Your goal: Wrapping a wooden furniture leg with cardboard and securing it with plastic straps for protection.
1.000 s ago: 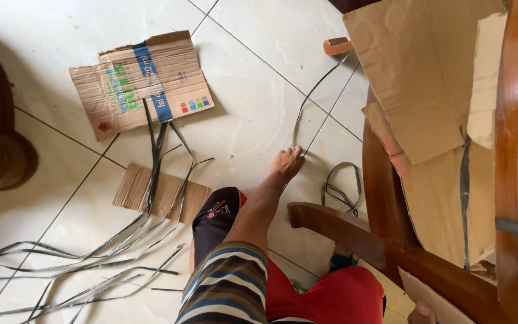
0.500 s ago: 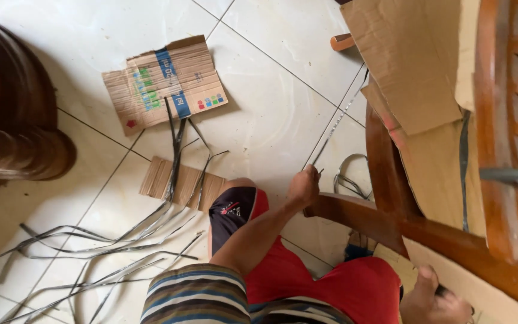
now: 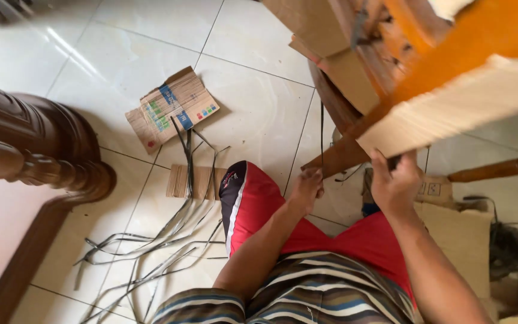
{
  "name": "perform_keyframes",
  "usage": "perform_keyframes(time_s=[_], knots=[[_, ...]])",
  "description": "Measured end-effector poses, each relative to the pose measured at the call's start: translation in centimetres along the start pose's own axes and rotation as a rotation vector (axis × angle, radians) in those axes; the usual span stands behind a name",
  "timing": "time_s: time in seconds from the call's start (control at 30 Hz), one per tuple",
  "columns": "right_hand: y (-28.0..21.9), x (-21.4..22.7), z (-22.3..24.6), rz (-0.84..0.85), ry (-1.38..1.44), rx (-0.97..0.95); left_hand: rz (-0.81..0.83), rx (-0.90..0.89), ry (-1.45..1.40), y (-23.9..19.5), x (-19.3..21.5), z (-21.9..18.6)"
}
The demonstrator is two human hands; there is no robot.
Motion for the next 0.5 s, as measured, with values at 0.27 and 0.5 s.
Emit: perform_keyframes(time_s=[0.27,0.5], knots=[[-0.8,0.3,-1.9,0.072,0.072,-0.091,0.162,-0.232,-0.033,-2.4,-1.6,-4.4],[-0.7,0.7,-3.2,0.091,0.14,-0.133,0.016,-0.238,0.07,-5.8,-4.9,-6.2]])
Point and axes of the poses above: each hand's wrist, its own y-axis towards the middle knuckle, its own x-axis out of the back of the hand, z = x × y, the point moved 10 cm from there along y, towards the middle knuckle, and after that the axes turned 15 degrees about y, right-handed, at the moved point
